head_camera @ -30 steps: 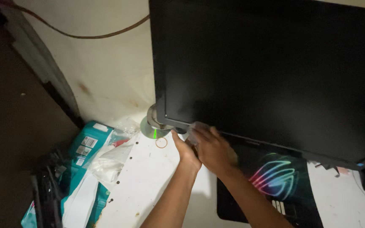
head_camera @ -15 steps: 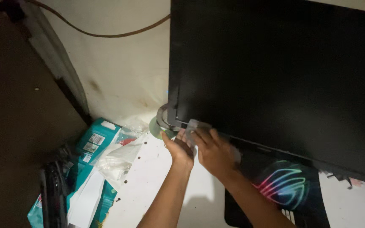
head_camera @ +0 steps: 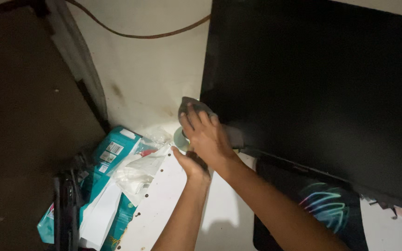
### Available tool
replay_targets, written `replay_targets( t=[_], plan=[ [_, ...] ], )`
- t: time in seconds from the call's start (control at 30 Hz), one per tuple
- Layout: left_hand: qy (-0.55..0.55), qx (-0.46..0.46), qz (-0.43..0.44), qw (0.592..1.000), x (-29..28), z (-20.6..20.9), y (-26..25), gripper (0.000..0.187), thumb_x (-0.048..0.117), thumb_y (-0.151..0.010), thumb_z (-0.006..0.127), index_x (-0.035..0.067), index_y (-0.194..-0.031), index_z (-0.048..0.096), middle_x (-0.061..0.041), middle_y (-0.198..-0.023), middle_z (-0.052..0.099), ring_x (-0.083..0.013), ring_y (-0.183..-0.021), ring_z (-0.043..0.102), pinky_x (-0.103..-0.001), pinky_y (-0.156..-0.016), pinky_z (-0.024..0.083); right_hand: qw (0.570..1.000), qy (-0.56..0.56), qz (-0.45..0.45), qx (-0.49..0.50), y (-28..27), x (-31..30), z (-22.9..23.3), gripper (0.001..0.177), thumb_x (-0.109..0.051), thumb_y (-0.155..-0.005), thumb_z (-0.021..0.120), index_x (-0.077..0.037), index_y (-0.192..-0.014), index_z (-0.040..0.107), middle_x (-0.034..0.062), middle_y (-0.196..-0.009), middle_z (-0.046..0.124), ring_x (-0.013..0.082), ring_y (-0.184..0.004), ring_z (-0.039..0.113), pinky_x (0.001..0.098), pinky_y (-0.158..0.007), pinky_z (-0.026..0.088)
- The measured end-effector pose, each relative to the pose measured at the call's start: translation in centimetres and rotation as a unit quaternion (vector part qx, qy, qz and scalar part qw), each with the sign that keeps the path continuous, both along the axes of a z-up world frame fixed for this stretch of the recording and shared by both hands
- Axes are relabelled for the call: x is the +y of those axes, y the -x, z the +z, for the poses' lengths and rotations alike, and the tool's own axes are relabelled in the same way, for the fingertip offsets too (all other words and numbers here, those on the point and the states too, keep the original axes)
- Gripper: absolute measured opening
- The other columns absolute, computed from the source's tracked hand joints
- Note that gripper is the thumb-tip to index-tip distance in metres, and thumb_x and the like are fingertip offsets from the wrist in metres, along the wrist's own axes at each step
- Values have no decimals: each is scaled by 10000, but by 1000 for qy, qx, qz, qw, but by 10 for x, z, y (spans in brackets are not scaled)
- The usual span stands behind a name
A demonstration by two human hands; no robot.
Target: The person wipes the front screen, side edges, and rear housing of a computer monitor with a cloth.
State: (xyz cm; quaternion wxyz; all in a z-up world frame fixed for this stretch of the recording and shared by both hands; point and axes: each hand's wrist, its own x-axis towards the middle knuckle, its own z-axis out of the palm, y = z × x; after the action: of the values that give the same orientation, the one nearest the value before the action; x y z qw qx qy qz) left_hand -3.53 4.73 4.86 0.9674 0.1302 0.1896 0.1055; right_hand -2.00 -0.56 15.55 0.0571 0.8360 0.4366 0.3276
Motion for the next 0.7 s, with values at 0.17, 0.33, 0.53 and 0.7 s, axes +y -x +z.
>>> replay_targets(
  t=[0.17,0.33,0.53,0.7],
  plan=[
    [-42,92,113,988,25,-33,-15,859,732,-974,265,49,-1441,498,-134,-1290,579,-283,-1175,546,-451,-1105,434,989,139,-42,1,3,-12,-57,419,-282,-934,601,-49,-1279,644,131,-1418,573,286,-1232,554,437,-932,501],
    [-101,77,182,975,51,-52,-24,795,673,-967,326,30,-1391,523,-92,-1338,572,-247,-1245,525,-396,-1107,378,976,214,-36,18,22,-20,-57,425,-211,-925,622,-70,-1325,645,165,-1397,577,312,-1266,539,404,-979,490],
    [-144,66,152,976,40,-52,-31,834,678,-960,305,10,-1406,529,-104,-1419,570,-257,-1337,489,-381,-1158,311,982,138,-71,-103,14,-9,-7,593,-199,-820,657,-83,-1399,607,175,-1525,507,257,-1091,566,398,-894,509],
    [-141,65,102,983,35,-34,-22,846,673,-953,348,-6,-1428,517,-157,-1479,548,-297,-1387,480,-407,-1168,328,932,327,-110,115,19,1,-44,288,-215,-967,608,-44,-1111,790,150,-1246,677,301,-1270,499,434,-864,488]
  ],
)
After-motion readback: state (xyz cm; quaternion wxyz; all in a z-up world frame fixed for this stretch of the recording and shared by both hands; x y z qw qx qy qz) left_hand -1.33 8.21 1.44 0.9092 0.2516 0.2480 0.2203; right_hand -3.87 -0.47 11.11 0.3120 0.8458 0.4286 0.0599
